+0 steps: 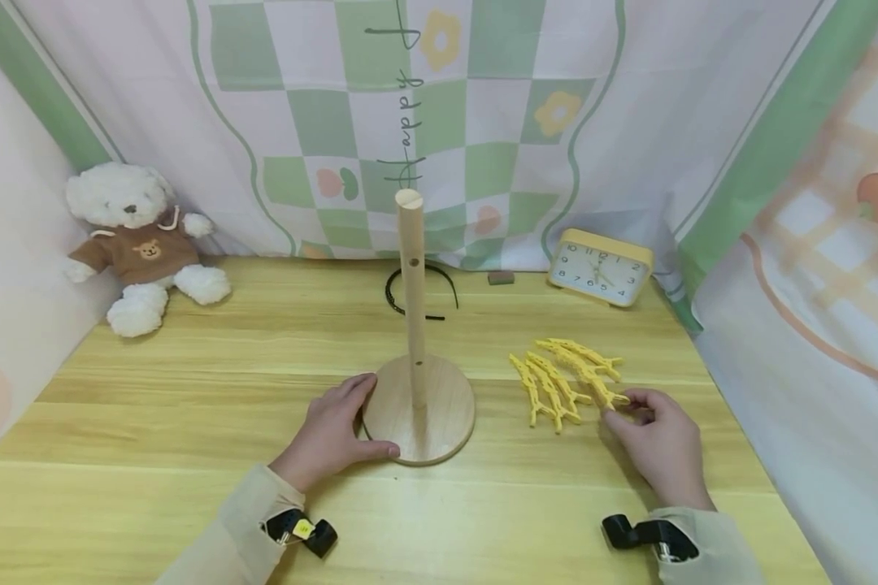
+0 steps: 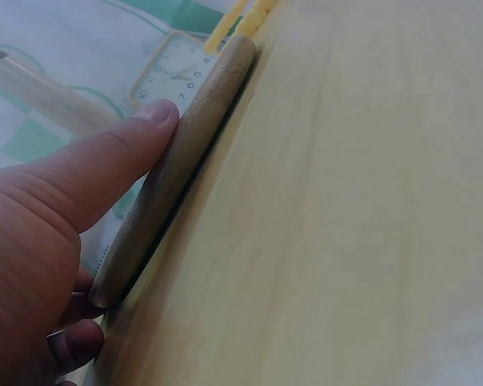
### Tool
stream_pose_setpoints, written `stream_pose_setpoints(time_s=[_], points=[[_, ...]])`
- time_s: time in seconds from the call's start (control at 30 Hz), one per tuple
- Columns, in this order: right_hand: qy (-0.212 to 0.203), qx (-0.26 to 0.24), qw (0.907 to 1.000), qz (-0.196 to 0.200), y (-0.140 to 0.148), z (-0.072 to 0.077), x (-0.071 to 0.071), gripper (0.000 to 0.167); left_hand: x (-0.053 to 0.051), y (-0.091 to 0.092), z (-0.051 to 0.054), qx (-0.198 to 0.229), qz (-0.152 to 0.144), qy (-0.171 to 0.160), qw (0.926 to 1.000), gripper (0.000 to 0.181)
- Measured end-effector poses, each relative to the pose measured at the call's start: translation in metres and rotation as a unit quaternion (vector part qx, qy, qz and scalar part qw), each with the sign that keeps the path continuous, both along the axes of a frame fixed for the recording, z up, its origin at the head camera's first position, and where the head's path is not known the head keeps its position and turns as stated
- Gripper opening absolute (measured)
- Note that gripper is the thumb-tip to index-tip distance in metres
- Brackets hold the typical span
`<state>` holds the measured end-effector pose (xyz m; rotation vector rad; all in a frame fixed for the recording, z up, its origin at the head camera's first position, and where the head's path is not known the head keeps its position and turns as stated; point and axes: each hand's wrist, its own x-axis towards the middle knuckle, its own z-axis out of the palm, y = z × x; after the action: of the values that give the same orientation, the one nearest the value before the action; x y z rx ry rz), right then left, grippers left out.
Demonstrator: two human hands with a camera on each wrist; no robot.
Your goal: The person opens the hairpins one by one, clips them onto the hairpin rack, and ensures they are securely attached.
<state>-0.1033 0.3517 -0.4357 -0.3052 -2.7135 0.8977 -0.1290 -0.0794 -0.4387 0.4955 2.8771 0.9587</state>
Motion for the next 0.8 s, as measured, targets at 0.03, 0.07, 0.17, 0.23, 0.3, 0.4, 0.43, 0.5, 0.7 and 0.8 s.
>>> stream_pose_setpoints(time_s=[0.03, 0.07, 0.17, 0.23, 0.3, 0.4, 0.43, 0.5, 0.7, 0.8], points=[[0.007, 0.000, 1.0000, 0.001, -0.001, 0.001, 0.000, 0.043, 0.000, 0.000, 0.000, 0.001, 0.000, 0.000, 1.0000, 0.116], [0.014, -0.002, 0.9999, 0.005, -0.002, 0.001, 0.000, 0.044, 0.000, 0.000, 0.000, 0.002, 0.000, 0.000, 1.0000, 0.116], [0.028, 0.005, 0.9994, 0.017, -0.007, 0.003, 0.000, 0.043, 0.000, 0.000, -0.001, 0.005, 0.000, 0.000, 1.0000, 0.116], [0.035, 0.006, 0.9991, 0.024, -0.011, 0.004, 0.000, 0.041, 0.000, -0.001, -0.001, 0.005, -0.001, 0.003, 1.0000, 0.116], [0.039, 0.011, 0.9988, 0.028, -0.015, 0.005, 0.000, 0.039, -0.001, -0.001, -0.001, 0.006, -0.001, 0.005, 1.0000, 0.115], [0.047, 0.015, 0.9981, 0.035, -0.019, 0.006, 0.000, 0.036, 0.000, -0.001, -0.001, 0.007, -0.001, 0.008, 0.9999, 0.115], [0.048, 0.017, 0.9980, 0.038, -0.020, 0.007, 0.001, 0.036, 0.000, -0.001, -0.001, 0.007, -0.001, 0.008, 0.9999, 0.115], [0.053, 0.021, 0.9973, 0.047, -0.021, 0.007, 0.001, 0.035, 0.000, 0.000, -0.001, 0.007, -0.001, 0.008, 0.9999, 0.115], [0.077, 0.032, 0.9937, 0.076, -0.031, 0.008, 0.002, 0.033, 0.000, 0.000, 0.000, 0.002, -0.002, 0.008, 1.0000, 0.115], [0.089, 0.033, 0.9910, 0.094, -0.039, 0.011, 0.002, 0.032, 0.000, 0.000, 0.000, 0.001, -0.001, 0.006, 1.0000, 0.116]])
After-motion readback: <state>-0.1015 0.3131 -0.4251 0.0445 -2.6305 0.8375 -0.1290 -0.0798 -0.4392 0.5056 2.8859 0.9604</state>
